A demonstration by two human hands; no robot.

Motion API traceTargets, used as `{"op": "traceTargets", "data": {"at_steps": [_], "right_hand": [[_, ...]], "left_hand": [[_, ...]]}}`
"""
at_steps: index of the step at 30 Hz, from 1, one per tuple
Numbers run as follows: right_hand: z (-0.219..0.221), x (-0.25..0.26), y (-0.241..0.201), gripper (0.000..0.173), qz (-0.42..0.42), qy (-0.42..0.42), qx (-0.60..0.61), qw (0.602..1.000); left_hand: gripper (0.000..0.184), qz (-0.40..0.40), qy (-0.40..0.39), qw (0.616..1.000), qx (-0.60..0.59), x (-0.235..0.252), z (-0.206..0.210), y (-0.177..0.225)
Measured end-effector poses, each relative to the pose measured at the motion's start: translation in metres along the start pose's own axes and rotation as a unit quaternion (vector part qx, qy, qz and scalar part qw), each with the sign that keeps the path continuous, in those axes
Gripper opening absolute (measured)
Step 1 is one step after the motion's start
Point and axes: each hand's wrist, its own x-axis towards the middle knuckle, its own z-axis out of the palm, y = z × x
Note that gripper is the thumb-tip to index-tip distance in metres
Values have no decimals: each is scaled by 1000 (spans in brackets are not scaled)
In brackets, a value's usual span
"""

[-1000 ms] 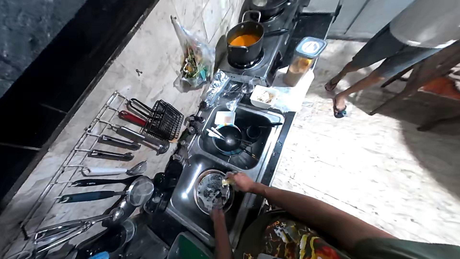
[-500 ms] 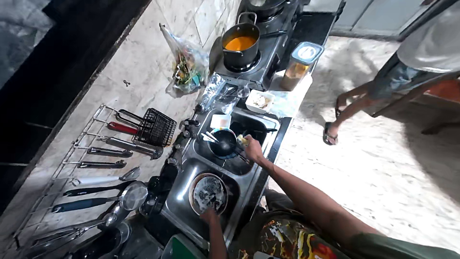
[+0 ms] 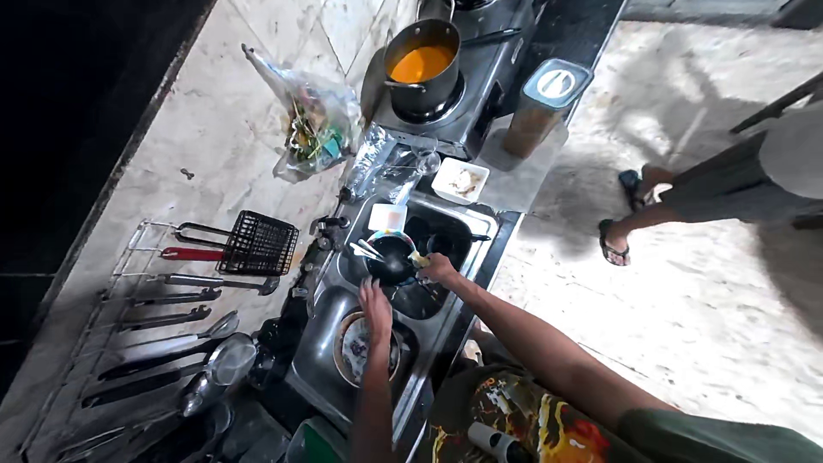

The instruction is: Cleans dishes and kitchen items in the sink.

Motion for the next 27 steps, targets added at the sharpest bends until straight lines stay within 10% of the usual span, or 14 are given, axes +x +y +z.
{"op": "traceTargets", "data": {"at_steps": [6,15,27], "right_hand": [[-14,-16,-13,41,-102,26,-149,983],[-27,-38,-1,39,-169,57,-152,972],[-9,-15,-2,45,-107,47,-93,989]], "left_hand": [[46,171,-194,937,236,106,7,20],[34,171,-285,900,283,131,7,20],[36,-114,-300,942,98,80,-35,16]]}}
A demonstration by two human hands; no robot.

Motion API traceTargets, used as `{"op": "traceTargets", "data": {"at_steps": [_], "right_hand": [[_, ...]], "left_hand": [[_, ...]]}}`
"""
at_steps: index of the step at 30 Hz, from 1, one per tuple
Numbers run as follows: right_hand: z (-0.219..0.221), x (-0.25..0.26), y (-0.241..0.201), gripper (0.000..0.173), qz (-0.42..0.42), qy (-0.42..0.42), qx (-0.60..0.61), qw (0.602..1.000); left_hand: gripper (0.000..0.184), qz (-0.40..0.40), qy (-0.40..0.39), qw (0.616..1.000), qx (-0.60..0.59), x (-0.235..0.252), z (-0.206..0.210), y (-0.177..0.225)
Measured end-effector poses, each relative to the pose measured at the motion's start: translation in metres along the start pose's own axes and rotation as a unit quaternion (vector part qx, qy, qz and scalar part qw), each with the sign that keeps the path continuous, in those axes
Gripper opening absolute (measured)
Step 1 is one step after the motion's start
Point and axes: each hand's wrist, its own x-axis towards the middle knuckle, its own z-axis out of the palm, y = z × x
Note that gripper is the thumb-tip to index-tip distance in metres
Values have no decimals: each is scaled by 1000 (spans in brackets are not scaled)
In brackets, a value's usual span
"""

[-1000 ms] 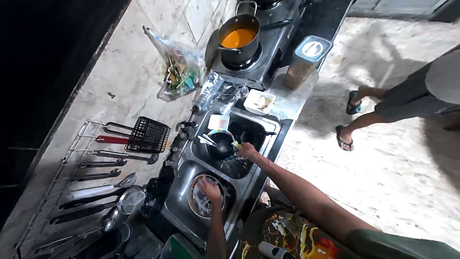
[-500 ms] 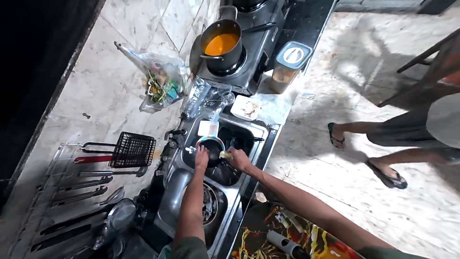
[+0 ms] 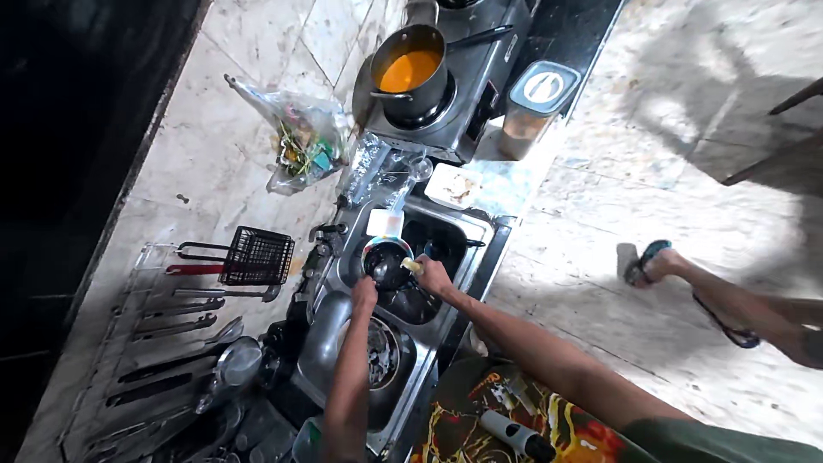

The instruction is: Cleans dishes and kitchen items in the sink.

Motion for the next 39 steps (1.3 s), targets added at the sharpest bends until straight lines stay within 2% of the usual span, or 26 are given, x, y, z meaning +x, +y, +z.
{"op": "traceTargets", "data": {"at_steps": [5,9,15,17,19,21,24,26,28,31,35,39], "right_hand": [[13,6,8,47,3,-40,4,999],[11,-4,7,47,3,5,0,1000],[-6,-28,-3,37,-27,130,-8,991],[-7,-37,-7,37,-31,122,17,992],[-3,-45,-9,45,-16,82,73,994],[7,-51,-9,48,22,48,144,988],[29,-65,-1,50,67,28,214,974],[40,-73,6,49,74,23,223,972],[50,-79,15,47,72,15,213,974],[62,-87,26,46,59,-7,168,984],[78,-97,35,44,48,-48,110,992],[76,-108,40,42,41,-69,90,993]], "left_hand": [[42,-16,20,977,-212,-12,25,-9],[39,-4,56,953,-298,-29,35,-3],[33,3,69,878,-473,-61,47,-4],[30,6,57,851,-523,-72,49,-3],[28,10,49,833,-551,-81,54,-2],[27,11,66,851,-521,-88,57,-1],[27,15,131,918,-373,-105,49,1],[29,30,194,926,-321,-110,46,2],[31,34,217,929,-298,-103,40,1],[35,18,165,950,-265,-72,29,2],[34,-22,92,969,-226,-15,35,5],[37,-16,98,981,-169,-5,28,10]]}}
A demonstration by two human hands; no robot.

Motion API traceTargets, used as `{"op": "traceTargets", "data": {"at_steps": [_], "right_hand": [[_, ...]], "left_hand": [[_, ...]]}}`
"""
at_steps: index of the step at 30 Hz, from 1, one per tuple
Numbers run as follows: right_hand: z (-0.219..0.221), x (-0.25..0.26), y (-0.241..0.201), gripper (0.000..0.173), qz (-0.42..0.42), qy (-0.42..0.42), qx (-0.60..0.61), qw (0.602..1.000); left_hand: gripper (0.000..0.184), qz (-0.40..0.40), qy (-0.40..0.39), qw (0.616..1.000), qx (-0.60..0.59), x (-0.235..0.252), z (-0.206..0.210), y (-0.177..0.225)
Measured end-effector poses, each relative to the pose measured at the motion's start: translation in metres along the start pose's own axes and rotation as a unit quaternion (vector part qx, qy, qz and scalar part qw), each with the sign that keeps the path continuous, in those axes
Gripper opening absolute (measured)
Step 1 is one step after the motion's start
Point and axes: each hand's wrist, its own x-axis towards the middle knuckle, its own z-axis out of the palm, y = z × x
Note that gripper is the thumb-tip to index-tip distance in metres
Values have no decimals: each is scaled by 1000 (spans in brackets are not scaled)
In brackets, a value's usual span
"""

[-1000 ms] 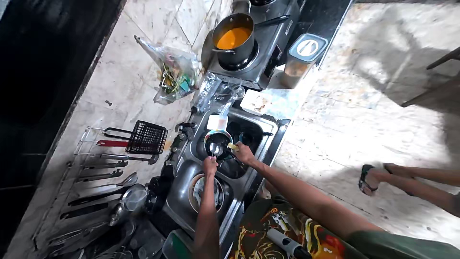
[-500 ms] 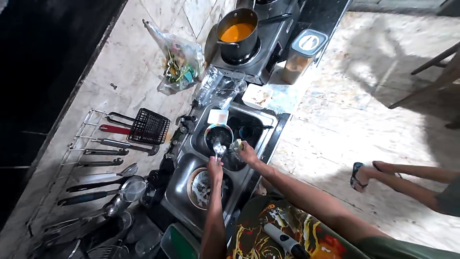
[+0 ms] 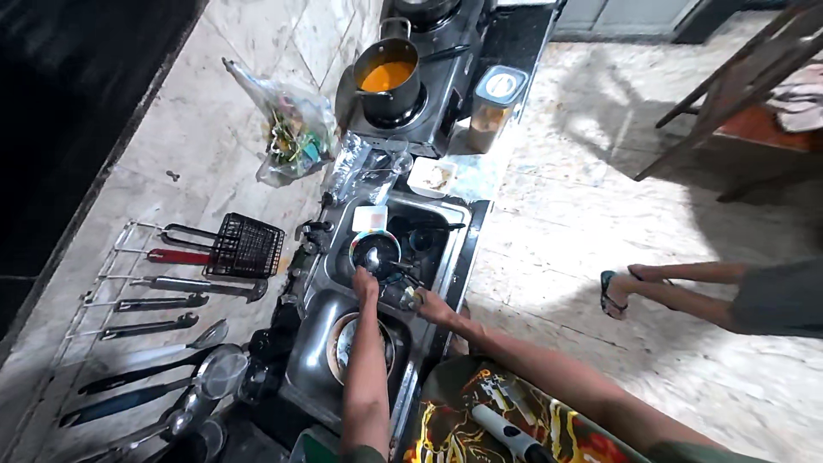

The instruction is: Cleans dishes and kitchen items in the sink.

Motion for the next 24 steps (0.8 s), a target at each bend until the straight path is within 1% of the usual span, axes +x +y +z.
{"op": "traceTargets", "data": {"at_steps": [3,6,10,13,16,20,24], "right_hand": [[-7,-4,0,42,3,16,7,1000],[-12,2,-1,43,5,44,30,999],[-10,8,-17,42,-4,64,55,996],[-5,11,-31,44,-23,85,39,995],[0,16,-43,44,-51,127,2,991],[11,21,-54,38,-115,188,-78,972],[20,19,-60,32,-140,171,-186,957]], "left_hand": [[35,30,32,999,-2,-10,-13,1],[32,45,51,997,-42,-17,-15,-11],[29,37,25,991,-125,-30,-14,-24],[28,37,9,988,-151,-48,-14,-29],[28,41,1,986,-160,-63,-13,-32],[33,30,-21,988,-147,-85,-7,-32],[32,39,-9,986,-163,-118,1,-30]]}}
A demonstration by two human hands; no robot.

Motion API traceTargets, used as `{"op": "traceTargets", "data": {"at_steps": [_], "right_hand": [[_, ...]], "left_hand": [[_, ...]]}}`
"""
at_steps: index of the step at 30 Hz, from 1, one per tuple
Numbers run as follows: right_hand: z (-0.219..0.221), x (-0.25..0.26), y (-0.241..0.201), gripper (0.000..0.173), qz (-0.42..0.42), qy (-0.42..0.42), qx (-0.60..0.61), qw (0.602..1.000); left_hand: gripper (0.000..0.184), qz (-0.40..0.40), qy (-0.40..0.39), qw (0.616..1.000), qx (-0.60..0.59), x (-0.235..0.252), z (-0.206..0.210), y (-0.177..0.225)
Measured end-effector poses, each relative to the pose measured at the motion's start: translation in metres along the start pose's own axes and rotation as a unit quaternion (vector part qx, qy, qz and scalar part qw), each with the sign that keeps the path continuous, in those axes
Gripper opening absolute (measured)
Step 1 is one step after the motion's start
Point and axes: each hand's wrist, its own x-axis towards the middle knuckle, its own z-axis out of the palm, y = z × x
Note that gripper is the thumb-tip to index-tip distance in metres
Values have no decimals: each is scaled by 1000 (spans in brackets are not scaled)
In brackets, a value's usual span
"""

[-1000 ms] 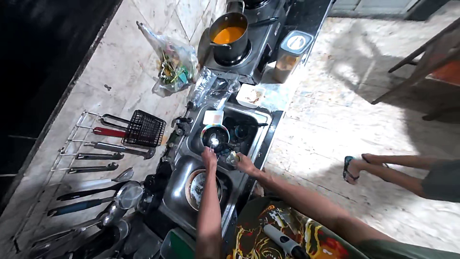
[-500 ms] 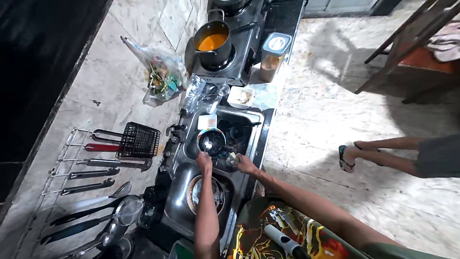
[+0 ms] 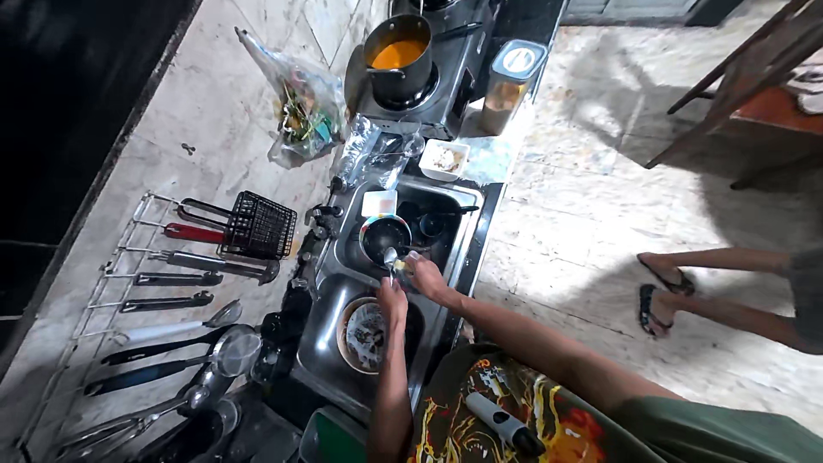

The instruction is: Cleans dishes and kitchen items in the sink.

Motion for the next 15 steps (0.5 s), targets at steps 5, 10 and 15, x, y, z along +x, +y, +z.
{"op": "traceTargets", "data": {"at_steps": [5,10,15], "right_hand": [[7,-7,2,35,-26,-11,-45,999],[6,-15,-6,34,-1,-2,-22,1000],[11,-24,-10,36,-54,-54,-51,996]], "left_hand": [[29,5,38,999,-31,-25,3,-11],[23,8,33,994,-101,-32,4,-20],[20,-3,74,985,-155,-36,8,-35]]}}
